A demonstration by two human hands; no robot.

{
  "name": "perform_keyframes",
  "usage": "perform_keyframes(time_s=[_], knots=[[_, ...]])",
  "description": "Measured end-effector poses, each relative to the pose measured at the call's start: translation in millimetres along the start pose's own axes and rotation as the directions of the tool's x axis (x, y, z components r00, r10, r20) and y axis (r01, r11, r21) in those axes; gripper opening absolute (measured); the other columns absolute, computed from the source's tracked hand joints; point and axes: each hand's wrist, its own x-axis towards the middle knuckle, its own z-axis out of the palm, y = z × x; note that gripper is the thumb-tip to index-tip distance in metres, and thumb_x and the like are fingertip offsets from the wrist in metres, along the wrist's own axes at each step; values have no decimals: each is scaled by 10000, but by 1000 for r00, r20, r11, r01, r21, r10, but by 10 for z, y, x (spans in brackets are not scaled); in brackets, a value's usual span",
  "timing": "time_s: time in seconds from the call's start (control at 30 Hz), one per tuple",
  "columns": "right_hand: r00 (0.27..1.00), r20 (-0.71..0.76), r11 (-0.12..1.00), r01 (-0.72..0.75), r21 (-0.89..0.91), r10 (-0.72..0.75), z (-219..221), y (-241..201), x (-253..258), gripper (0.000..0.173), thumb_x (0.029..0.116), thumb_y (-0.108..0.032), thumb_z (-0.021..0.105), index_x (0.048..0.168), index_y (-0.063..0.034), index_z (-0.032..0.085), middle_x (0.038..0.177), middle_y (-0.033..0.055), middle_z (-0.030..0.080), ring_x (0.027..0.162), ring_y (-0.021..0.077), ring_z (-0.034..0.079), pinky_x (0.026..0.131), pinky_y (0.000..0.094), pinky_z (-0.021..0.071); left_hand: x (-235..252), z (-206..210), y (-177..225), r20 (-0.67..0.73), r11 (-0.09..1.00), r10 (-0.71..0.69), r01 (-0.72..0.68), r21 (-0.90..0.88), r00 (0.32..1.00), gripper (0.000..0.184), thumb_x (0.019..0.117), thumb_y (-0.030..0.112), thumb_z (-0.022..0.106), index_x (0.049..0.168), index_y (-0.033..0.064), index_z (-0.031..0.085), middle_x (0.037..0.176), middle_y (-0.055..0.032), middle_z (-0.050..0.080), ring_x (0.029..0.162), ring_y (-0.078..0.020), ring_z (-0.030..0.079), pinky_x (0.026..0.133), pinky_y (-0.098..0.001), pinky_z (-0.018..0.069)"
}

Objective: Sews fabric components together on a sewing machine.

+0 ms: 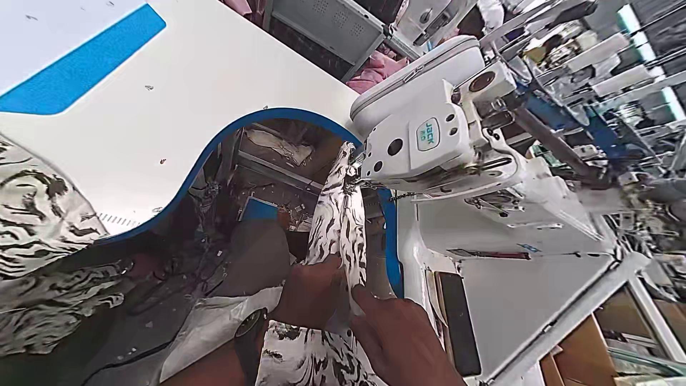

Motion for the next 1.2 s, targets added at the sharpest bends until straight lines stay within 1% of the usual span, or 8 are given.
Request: perform_keyframes(time_s=[0.3,0.43,0.53,0.63,0.77,0.87,1.03,1.2], knots=[[984,-168,996,-69,-61,58,115,-54,393,221,929,-199,548,888,-19,668,508,75,527,479,309,614,452,447,458,74,51,-162,6,993,92,-91,-79,996,221,947,90,533,851,-15,702,665,-131,665,577,-279,684,510,-456,539],[998,11,988,-69,137,68,175,182,328,261,925,-185,597,1053,28,675,655,163,632,642,398,673,578,565,504,67,-171,-394,245,909,-51,147,-391,968,235,1013,171,571,1017,-47,659,697,-61,607,599,-117,570,593,-294,497],[894,414,960,-247,134,172,377,633,173,294,949,-191,650,1119,46,690,963,286,697,968,503,668,841,684,485,-132,-584,-1003,441,788,-123,357,-501,889,153,940,181,662,829,86,616,604,120,496,533,45,471,525,-155,410],[834,543,926,-125,355,-96,835,1244,86,281,950,-213,692,866,54,667,810,187,657,809,327,642,786,550,490,137,-991,-1376,511,854,-116,348,-386,852,159,1002,110,575,854,70,617,688,103,542,640,31,525,644,-181,474],[951,44,944,297,141,-306,102,611,-462,155,855,-82,691,740,17,658,710,181,661,750,391,701,686,560,555,252,-1046,-353,470,974,220,-166,-155,855,221,1030,190,554,876,55,639,656,17,548,564,-51,521,533,-219,454],[925,-309,969,245,35,-222,431,-56,-736,86,830,-102,649,770,-54,688,627,88,618,541,259,651,431,404,497,-477,-577,311,331,974,105,-164,156,938,230,997,186,564,1002,-11,681,570,-103,588,475,-288,620,457,-461,513],[938,-344,994,-73,-85,39,284,-283,-697,105,878,-68,640,837,-31,730,650,108,661,562,266,672,470,374,508,-713,-292,348,142,986,-9,-16,168,990,284,951,245,564,1058,22,703,496,-34,534,384,-214,545,372,-386,447],[919,-394,983,-99,-157,29,311,-436,-347,167,852,-35,644,926,-32,793,673,81,693,568,216,657,502,319,495,-517,-199,113,-8,953,208,-201,228,978,251,939,173,528,758,101,686,561,-27,594,500,-193,593,480,-336,457]])
